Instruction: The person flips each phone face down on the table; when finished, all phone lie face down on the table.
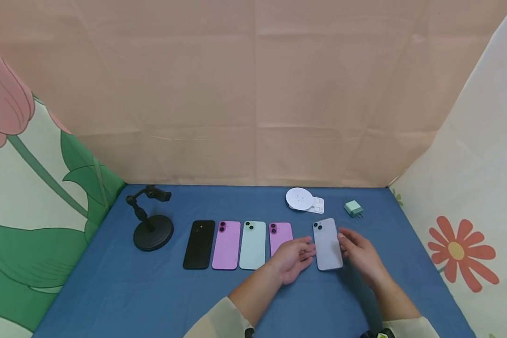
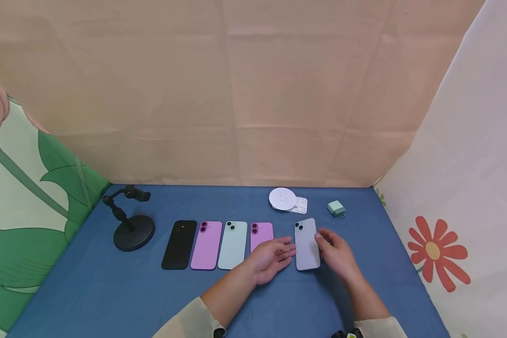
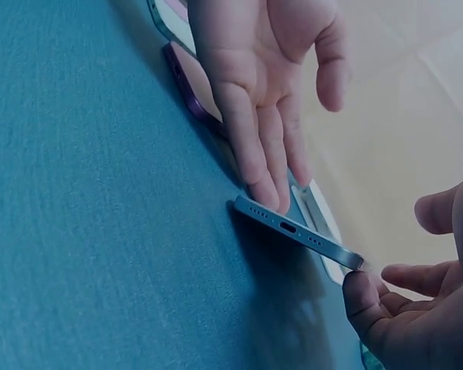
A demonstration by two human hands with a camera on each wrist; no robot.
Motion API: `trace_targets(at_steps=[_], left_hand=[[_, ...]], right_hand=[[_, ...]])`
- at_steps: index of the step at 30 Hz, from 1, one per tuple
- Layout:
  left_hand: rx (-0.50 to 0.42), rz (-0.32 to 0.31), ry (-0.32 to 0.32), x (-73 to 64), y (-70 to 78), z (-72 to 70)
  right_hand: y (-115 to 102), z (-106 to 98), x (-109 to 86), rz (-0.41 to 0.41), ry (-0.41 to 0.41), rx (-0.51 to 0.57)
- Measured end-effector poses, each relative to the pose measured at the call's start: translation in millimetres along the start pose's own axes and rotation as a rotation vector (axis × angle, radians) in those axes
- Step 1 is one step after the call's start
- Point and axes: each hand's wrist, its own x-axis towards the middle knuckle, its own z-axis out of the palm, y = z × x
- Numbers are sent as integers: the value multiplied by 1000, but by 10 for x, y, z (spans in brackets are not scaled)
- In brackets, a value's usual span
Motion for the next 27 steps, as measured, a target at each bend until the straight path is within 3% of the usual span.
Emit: trace_targets(at_steps=[14, 27], left_hand=[[95, 25, -6, -150, 84, -77], [180, 33, -12, -296, 151, -157]], right_hand=[[112, 144, 47, -70, -38, -105], [68, 339, 75, -128, -21, -193]])
